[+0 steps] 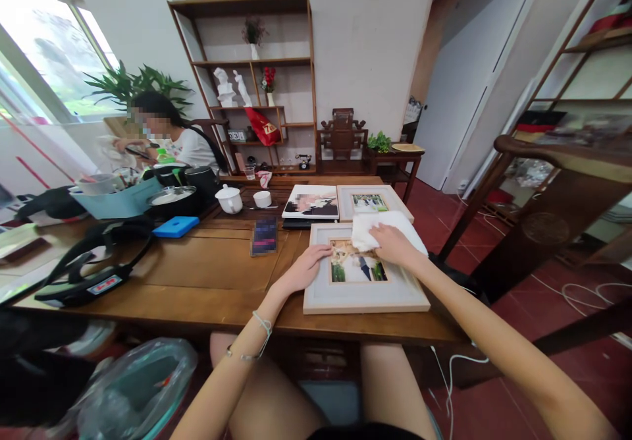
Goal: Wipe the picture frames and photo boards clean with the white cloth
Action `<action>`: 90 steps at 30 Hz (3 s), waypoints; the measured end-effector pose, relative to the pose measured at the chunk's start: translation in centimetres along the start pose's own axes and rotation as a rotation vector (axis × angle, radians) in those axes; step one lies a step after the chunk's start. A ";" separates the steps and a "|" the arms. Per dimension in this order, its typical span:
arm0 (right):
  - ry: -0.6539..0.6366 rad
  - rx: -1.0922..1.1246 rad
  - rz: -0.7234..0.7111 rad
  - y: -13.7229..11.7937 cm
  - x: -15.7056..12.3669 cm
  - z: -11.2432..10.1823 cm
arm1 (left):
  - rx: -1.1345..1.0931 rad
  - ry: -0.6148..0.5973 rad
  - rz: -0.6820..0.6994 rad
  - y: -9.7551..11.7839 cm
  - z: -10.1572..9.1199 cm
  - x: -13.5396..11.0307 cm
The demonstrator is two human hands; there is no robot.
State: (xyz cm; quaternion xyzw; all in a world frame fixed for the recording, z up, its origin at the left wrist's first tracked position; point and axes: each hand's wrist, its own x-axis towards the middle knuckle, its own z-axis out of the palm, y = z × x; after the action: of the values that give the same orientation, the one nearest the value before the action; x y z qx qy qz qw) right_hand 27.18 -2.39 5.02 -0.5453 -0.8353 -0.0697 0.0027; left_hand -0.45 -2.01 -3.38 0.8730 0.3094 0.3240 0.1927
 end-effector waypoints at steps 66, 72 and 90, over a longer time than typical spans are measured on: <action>-0.067 0.079 -0.224 -7.3 -4.6 -1.0 | -0.022 -0.009 0.001 -0.1 0.0 -0.1; -0.110 0.227 -0.408 -9.6 -9.7 -3.2 | -0.023 -0.002 -0.031 0.2 0.0 -0.2; 0.115 0.007 0.028 -1.9 2.2 1.6 | -0.036 -0.002 -0.016 0.0 0.0 0.0</action>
State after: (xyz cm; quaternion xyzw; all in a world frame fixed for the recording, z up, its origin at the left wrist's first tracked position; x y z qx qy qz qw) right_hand 24.70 -0.96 3.40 -0.5519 -0.8264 -0.0979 0.0535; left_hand -0.45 -2.01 -3.34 0.8672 0.3103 0.3272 0.2111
